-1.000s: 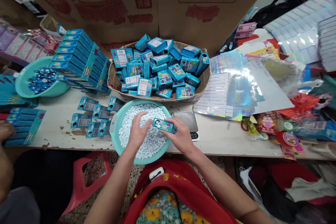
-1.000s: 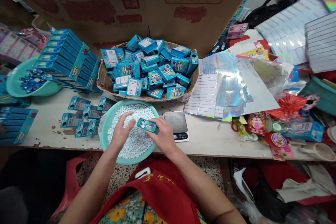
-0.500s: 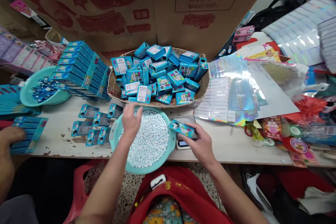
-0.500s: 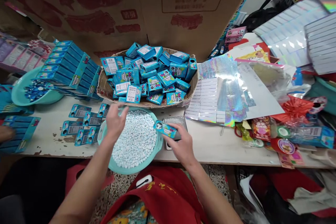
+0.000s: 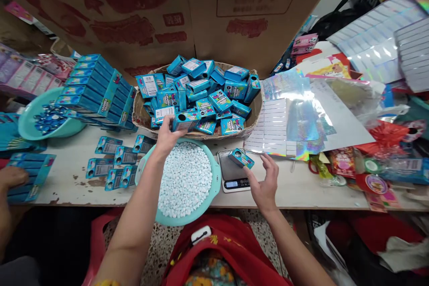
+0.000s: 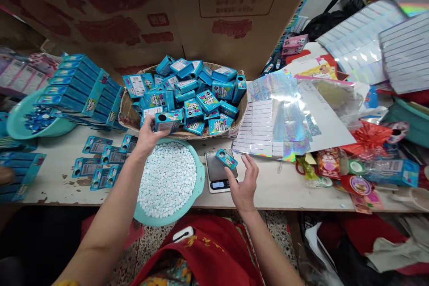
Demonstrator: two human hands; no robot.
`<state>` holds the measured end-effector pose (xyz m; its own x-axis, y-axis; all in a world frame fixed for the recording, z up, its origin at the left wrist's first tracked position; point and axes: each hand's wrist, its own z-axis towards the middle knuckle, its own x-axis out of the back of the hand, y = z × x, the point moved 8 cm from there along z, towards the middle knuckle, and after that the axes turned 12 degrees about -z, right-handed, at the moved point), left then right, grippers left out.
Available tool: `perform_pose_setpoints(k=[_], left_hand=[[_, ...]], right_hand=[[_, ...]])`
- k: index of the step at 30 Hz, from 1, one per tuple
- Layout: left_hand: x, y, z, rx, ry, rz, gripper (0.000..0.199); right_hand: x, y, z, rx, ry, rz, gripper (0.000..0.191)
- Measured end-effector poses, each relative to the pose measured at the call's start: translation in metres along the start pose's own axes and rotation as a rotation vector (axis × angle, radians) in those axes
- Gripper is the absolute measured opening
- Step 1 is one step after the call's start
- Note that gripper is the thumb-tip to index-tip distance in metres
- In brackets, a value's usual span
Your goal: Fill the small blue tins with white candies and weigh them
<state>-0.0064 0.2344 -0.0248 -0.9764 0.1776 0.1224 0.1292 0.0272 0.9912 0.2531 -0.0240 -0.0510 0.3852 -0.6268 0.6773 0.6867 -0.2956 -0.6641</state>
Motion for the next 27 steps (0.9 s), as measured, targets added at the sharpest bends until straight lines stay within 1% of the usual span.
perform_pose_setpoints(k=[2,4,5,6,8,9,10,11,12,13,14,15,16,17,19,20,22,24,25,27], left_hand=[[-0.004,0.007,-0.030,0.067,-0.012,-0.298,0.051],[-0.011,0.011,-0.061,0.153,-0.028,-0.435,0.055],[-0.016,0.013,-0.077,0.187,-0.054,-0.447,0.055],[-0.023,0.014,-0.093,0.215,-0.109,-0.434,0.055],[-0.040,0.011,-0.123,0.285,-0.307,-0.368,0.052],[-0.046,0.006,-0.137,0.316,-0.413,-0.316,0.048],[-0.047,-0.001,-0.147,0.327,-0.493,-0.250,0.043],[-0.041,-0.011,-0.151,0.308,-0.508,-0.163,0.038],[-0.028,-0.022,-0.149,0.261,-0.454,-0.047,0.033],[-0.012,-0.035,-0.143,0.194,-0.355,0.090,0.032],[0.007,-0.047,-0.135,0.122,-0.217,0.242,0.033],[0.020,-0.060,-0.130,0.072,-0.123,0.404,0.038],[0.029,-0.073,-0.126,0.045,-0.059,0.543,0.043],[0.033,-0.086,-0.122,0.039,-0.015,0.665,0.048],[0.032,-0.107,-0.119,0.074,0.016,0.817,0.053],[0.029,-0.112,-0.119,0.095,0.027,0.855,0.054],[0.019,-0.116,-0.121,0.117,0.028,0.877,0.052],[0.012,-0.114,-0.122,0.120,0.025,0.829,0.046],[0.012,-0.113,-0.123,0.126,0.041,0.785,0.042],[0.019,-0.114,-0.125,0.168,0.116,0.655,0.033]], right_hand=[[0.010,-0.023,0.001,0.077,0.013,0.018,0.051],[0.008,-0.046,0.002,0.133,-0.049,0.100,0.049],[0.003,-0.057,0.002,0.133,-0.111,0.168,0.051],[-0.004,-0.066,0.001,0.110,-0.191,0.255,0.057],[-0.024,-0.082,-0.006,0.009,-0.390,0.441,0.063],[-0.034,-0.088,-0.012,-0.058,-0.484,0.516,0.062],[-0.041,-0.092,-0.020,-0.124,-0.559,0.564,0.057],[-0.047,-0.095,-0.028,-0.182,-0.610,0.583,0.051],[-0.051,-0.095,-0.036,-0.229,-0.653,0.585,0.045],[-0.053,-0.096,-0.046,-0.260,-0.698,0.583,0.042],[-0.056,-0.097,-0.055,-0.277,-0.752,0.584,0.042],[-0.058,-0.098,-0.066,-0.280,-0.819,0.585,0.042],[-0.060,-0.100,-0.075,-0.267,-0.890,0.582,0.041],[-0.062,-0.102,-0.084,-0.242,-0.951,0.570,0.041],[-0.063,-0.106,-0.094,-0.171,-1.014,0.523,0.039],[-0.063,-0.108,-0.096,-0.142,-1.024,0.502,0.039],[-0.065,-0.110,-0.097,-0.124,-1.024,0.484,0.039],[-0.066,-0.111,-0.096,-0.143,-1.015,0.479,0.039],[-0.066,-0.111,-0.094,-0.152,-1.000,0.473,0.038],[-0.065,-0.112,-0.087,-0.136,-0.943,0.437,0.035]])
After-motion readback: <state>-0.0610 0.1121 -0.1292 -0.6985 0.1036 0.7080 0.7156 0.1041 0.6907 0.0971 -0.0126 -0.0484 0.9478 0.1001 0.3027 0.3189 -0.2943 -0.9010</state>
